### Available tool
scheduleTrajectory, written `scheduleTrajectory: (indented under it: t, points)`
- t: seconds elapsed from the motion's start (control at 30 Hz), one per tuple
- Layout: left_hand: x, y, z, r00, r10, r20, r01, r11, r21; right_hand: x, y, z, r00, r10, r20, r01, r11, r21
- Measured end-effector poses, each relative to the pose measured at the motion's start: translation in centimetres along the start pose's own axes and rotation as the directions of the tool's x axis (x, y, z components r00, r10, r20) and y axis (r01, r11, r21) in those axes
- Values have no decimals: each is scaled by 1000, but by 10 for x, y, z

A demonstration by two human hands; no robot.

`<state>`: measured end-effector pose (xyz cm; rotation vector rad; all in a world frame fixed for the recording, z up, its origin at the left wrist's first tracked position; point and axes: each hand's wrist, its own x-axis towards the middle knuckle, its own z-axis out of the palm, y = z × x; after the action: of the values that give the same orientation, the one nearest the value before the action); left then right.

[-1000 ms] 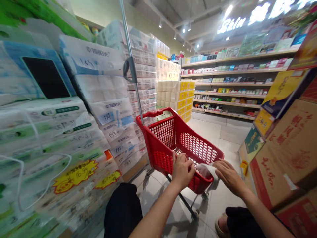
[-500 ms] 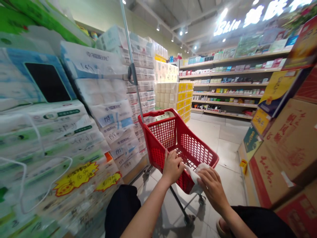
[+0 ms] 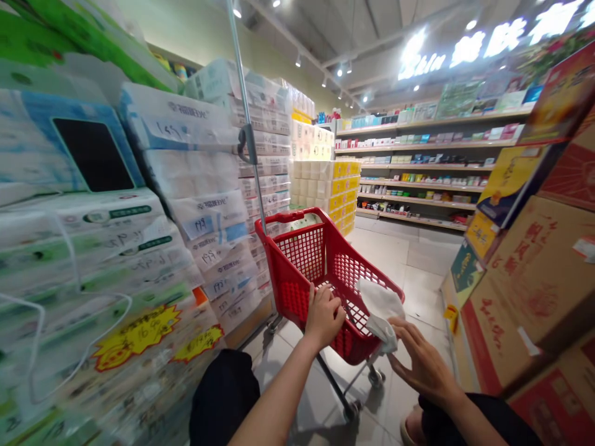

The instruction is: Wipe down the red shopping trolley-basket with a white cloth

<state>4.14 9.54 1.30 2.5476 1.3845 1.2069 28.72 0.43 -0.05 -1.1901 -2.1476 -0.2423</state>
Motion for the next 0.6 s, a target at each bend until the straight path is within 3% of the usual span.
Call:
scheduleTrajectory:
  t: [0.1,0.17,0.23,0.37,0.5,0.6]
  points:
    - [4,-1,6,1000,-9,-12,10,1000,9,15,-9,-2,994,75,73,-79,995,57]
    - [5,-2,8,1000,-13,-16,13,1000,11,28,-10,5,992,113,50,-112,994,-8]
    - [5,-3,8,1000,-13,-15,13,1000,11,38,-4,15,996,73,42,-68,993,-100]
    - [3,-4,6,1000,-1,3,1,1000,9,45,25,29,991,-57,121,69,993,-94]
    - [2,2,9,1000,-10,8,10,1000,2,41,62,28,996,-20,91,30,993,-112]
    - [1,10,12,1000,-21,3,21,1000,-6,38,74,26,998,25,57,-19,994,-111]
